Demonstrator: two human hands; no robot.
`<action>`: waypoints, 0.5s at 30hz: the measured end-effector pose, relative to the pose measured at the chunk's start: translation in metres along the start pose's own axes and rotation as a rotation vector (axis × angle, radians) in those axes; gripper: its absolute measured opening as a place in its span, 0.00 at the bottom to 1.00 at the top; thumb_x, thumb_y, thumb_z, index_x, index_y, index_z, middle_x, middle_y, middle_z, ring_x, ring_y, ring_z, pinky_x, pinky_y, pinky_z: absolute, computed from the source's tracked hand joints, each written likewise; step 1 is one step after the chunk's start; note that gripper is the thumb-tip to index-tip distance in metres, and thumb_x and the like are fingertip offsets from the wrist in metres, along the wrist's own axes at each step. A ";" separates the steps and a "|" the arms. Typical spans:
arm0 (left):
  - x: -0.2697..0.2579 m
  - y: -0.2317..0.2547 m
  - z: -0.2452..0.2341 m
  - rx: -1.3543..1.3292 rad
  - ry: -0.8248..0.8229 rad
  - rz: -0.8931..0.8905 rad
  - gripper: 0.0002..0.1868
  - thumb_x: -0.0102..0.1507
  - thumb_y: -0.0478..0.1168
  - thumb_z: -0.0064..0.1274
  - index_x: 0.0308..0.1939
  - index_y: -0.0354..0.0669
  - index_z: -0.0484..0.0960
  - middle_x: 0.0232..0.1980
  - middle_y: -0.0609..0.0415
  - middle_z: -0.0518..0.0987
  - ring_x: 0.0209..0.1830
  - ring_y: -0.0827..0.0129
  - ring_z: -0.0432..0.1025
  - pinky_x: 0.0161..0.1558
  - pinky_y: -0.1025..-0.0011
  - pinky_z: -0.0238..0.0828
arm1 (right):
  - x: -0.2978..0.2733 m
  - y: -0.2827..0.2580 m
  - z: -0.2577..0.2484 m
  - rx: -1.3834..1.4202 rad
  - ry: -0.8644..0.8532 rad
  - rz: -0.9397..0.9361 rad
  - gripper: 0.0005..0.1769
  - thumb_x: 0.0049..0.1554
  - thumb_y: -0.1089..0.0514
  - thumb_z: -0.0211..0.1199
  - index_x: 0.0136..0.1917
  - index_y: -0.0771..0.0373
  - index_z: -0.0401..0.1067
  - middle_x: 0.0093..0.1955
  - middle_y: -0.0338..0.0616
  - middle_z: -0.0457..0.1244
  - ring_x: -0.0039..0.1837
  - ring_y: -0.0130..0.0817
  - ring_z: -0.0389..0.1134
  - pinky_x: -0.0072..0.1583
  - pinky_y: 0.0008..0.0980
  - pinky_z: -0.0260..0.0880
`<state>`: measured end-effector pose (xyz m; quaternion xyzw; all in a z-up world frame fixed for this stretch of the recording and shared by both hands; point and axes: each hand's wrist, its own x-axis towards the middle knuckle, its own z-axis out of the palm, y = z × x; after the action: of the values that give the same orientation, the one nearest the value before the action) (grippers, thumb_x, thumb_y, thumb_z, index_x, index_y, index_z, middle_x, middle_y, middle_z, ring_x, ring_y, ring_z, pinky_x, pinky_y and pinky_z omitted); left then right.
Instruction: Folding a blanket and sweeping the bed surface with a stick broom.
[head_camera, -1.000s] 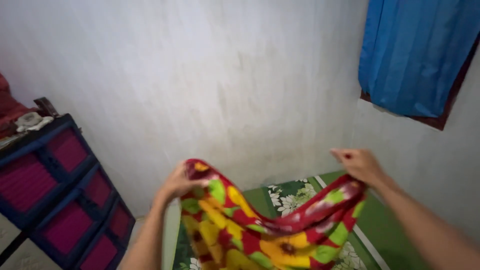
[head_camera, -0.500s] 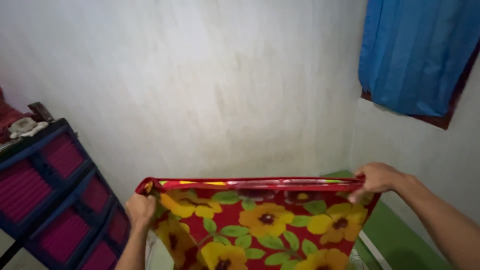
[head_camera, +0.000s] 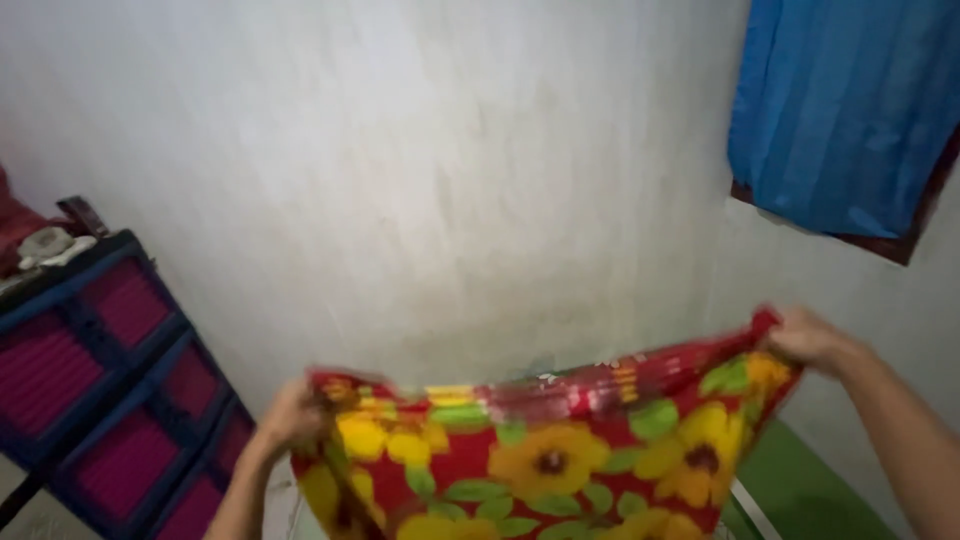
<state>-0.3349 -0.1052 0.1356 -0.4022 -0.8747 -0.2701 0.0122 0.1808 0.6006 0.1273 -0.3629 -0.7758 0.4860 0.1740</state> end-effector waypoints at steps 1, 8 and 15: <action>-0.004 0.053 -0.016 0.000 -0.002 0.004 0.25 0.52 0.40 0.63 0.54 0.37 0.86 0.41 0.48 0.89 0.40 0.62 0.81 0.45 0.65 0.80 | -0.027 -0.040 0.002 0.001 0.004 0.001 0.12 0.51 0.63 0.60 0.45 0.75 0.77 0.43 0.57 0.70 0.43 0.50 0.70 0.49 0.54 0.74; 0.005 0.086 0.062 -0.434 0.259 0.002 0.28 0.57 0.41 0.69 0.57 0.30 0.79 0.55 0.46 0.83 0.51 0.56 0.76 0.50 0.59 0.71 | 0.014 -0.016 0.092 -0.081 0.094 -0.125 0.38 0.52 0.47 0.74 0.70 0.60 0.64 0.66 0.50 0.61 0.69 0.47 0.60 0.66 0.53 0.62; -0.006 0.065 0.025 -0.504 0.170 -0.027 0.20 0.64 0.50 0.55 0.53 0.41 0.81 0.41 0.55 0.86 0.41 0.62 0.78 0.45 0.64 0.76 | 0.023 0.006 0.091 0.281 0.146 -0.011 0.20 0.60 0.62 0.53 0.65 0.67 0.67 0.45 0.62 0.69 0.40 0.49 0.71 0.41 0.49 0.72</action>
<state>-0.2796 -0.0624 0.1428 -0.3565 -0.7811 -0.5123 -0.0186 0.1110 0.5613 0.0777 -0.3653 -0.6874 0.5610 0.2815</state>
